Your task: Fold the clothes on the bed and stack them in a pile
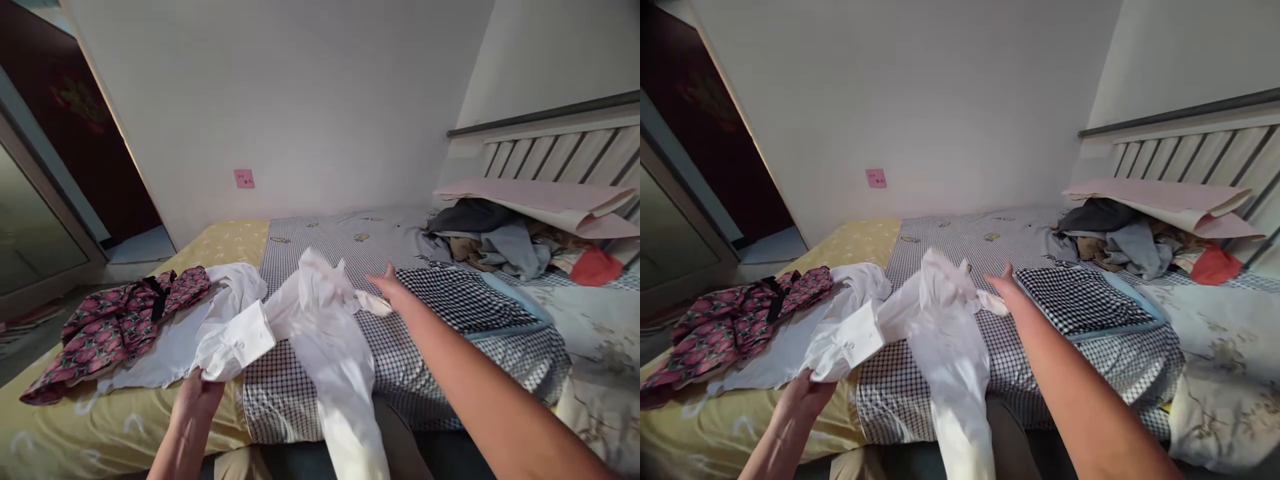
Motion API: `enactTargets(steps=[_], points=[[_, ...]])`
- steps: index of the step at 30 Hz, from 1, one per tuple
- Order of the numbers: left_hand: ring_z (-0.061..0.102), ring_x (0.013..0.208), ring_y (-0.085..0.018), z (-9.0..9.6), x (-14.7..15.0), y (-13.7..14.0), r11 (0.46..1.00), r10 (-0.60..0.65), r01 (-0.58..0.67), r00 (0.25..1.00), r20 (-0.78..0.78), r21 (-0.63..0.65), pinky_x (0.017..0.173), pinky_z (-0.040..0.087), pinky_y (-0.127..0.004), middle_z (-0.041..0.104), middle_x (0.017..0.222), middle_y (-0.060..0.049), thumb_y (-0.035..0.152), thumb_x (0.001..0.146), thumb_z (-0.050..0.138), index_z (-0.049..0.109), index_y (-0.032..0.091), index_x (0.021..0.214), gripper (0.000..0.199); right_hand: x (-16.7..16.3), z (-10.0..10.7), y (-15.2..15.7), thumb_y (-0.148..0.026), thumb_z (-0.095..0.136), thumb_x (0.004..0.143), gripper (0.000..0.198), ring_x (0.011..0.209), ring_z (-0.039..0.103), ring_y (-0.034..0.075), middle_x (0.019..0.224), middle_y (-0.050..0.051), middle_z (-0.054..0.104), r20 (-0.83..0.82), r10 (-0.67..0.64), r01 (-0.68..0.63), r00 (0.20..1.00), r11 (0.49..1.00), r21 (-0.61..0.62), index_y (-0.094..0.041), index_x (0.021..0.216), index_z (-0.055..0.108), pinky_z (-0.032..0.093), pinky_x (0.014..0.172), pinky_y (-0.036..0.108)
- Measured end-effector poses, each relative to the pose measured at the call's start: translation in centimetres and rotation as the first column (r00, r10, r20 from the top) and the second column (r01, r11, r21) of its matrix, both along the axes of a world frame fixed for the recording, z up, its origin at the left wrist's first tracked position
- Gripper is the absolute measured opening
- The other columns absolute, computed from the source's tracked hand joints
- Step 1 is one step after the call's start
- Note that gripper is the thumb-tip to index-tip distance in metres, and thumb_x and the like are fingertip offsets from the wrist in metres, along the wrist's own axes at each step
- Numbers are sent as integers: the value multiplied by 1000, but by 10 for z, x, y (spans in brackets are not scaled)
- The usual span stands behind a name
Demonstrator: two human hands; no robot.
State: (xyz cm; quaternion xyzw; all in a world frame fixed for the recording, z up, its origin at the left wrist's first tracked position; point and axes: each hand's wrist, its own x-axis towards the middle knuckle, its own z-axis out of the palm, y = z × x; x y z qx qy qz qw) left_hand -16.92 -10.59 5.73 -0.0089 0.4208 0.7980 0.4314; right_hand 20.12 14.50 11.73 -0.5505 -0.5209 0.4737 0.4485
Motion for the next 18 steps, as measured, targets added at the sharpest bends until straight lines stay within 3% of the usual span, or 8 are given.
enactTargets(steps=[1,3,5,7,11,13,16,18], points=[[64,53,-12,-5,-4,-8,996,54,-54,999,4,-68,50,54,-21,69,71,3,4,92,43,65,22,117,38,-1,-20,-8,-38,72,88,87,128,61,34,153,21,51,34,-4,5,999,1000,-16,-27,161,27,52,100,58],[63,49,-12,-18,-7,-27,981,110,-108,994,2,-160,50,54,-20,68,65,5,2,88,46,66,23,109,35,-1,-63,-29,-40,71,84,81,127,63,35,148,19,58,82,57,-54,995,998,-42,-27,157,38,52,102,57],[66,53,-11,-29,-5,-43,978,107,-107,994,-8,-182,53,56,-21,71,69,5,3,87,53,67,23,101,28,0,-98,-48,-36,69,81,68,137,57,31,151,14,57,117,118,-118,986,993,-10,-26,147,54,47,111,50],[70,59,-11,-35,1,-51,982,89,-93,996,-30,-163,57,58,-21,75,75,4,4,87,56,69,22,99,25,-2,-121,-61,-37,64,81,55,141,52,27,149,8,60,196,174,-192,965,979,73,-28,135,64,41,116,45],[75,77,-15,-40,11,-46,994,26,-36,995,-96,-105,68,63,-26,79,90,-1,13,93,56,71,21,112,25,-13,-139,-67,-46,64,79,42,144,47,31,143,9,65,347,156,-228,925,957,180,-26,115,74,29,121,51],[76,79,-15,-43,15,-41,990,-17,-6,987,-159,-143,69,62,-26,80,98,-2,18,92,63,70,24,119,28,-20,-145,-69,-48,73,71,42,146,43,34,143,9,64,316,115,-183,942,964,194,-26,106,75,24,122,53],[74,68,-15,-51,19,-35,965,-61,2,975,-215,-264,63,61,-24,80,89,-1,13,83,73,69,24,120,38,-26,-150,-73,-51,82,59,38,132,55,36,122,7,75,149,62,-90,987,979,185,-28,88,74,35,115,50],[74,62,-18,-58,19,-33,945,-65,1,981,-184,-326,61,61,-26,77,73,-2,7,79,72,71,18,114,36,-19,-150,-73,-61,74,65,40,114,65,34,104,7,78,14,34,-36,999,988,147,-27,86,72,47,102,47]])
